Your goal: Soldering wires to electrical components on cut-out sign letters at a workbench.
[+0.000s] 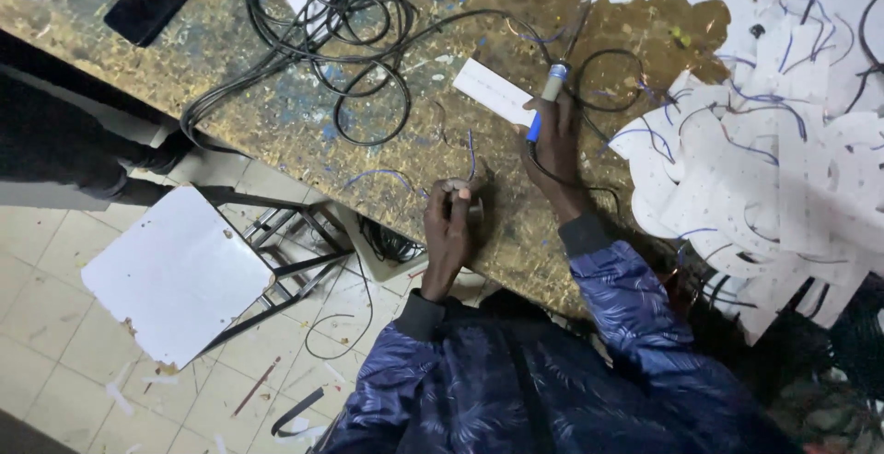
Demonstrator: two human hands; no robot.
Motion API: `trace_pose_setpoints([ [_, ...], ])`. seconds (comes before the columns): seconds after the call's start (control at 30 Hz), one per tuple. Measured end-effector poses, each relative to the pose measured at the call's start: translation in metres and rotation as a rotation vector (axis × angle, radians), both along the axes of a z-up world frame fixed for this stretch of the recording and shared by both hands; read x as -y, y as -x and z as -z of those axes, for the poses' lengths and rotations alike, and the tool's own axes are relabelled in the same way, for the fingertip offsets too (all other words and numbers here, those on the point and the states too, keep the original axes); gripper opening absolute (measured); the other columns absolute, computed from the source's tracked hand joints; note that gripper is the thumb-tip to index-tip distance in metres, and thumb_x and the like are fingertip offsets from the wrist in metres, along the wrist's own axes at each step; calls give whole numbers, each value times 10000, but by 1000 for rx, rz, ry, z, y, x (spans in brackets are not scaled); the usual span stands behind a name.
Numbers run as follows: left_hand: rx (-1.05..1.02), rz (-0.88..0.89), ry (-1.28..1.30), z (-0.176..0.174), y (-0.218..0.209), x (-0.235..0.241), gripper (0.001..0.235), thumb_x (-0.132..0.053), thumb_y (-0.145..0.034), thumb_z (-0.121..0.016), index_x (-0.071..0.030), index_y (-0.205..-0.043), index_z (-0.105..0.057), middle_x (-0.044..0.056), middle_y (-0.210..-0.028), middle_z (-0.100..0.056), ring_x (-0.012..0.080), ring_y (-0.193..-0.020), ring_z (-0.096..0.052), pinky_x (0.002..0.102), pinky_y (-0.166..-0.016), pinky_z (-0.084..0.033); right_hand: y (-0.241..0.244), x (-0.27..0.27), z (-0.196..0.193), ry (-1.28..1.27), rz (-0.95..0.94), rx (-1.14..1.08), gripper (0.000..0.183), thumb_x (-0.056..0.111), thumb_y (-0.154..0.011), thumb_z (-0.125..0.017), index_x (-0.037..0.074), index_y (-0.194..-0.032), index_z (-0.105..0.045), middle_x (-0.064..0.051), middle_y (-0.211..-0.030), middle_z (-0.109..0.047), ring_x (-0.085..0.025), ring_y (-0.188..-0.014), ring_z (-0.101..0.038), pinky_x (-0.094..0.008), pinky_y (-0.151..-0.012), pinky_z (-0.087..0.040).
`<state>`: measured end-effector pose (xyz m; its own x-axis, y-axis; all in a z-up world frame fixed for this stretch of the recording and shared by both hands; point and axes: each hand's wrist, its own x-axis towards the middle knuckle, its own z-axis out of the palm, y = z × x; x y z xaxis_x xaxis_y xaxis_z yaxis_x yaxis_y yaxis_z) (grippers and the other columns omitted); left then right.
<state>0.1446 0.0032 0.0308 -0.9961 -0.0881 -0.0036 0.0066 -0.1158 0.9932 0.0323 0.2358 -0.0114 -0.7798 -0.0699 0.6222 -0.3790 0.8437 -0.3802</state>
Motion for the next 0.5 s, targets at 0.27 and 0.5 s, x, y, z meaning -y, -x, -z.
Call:
trace_pose_setpoints([
  [0.27,359,375,-600,36,8,0,131,-59,-1107,-586,-40,-1218,-653,13,-585,-404,127,-387,-455,289,-425,-468,-120,1,-46,103,44,126,345,107,-1061,-816,155,-1309,-581,-177,-1416,-560,-469,-1306,-705,-581,-1121,-575],
  [0.5,405,402,-733,29,11,-24,140,2,-1143,-499,-12,-1245,-594,-4,-656,-394,117,-402,-521,251,-350,-416,-180,-2,-15,128,129,128,347,-1,-1018,-798,117,-1289,-619,-204,-1509,-567,-478,-1403,-650,-564,-1172,-536],
])
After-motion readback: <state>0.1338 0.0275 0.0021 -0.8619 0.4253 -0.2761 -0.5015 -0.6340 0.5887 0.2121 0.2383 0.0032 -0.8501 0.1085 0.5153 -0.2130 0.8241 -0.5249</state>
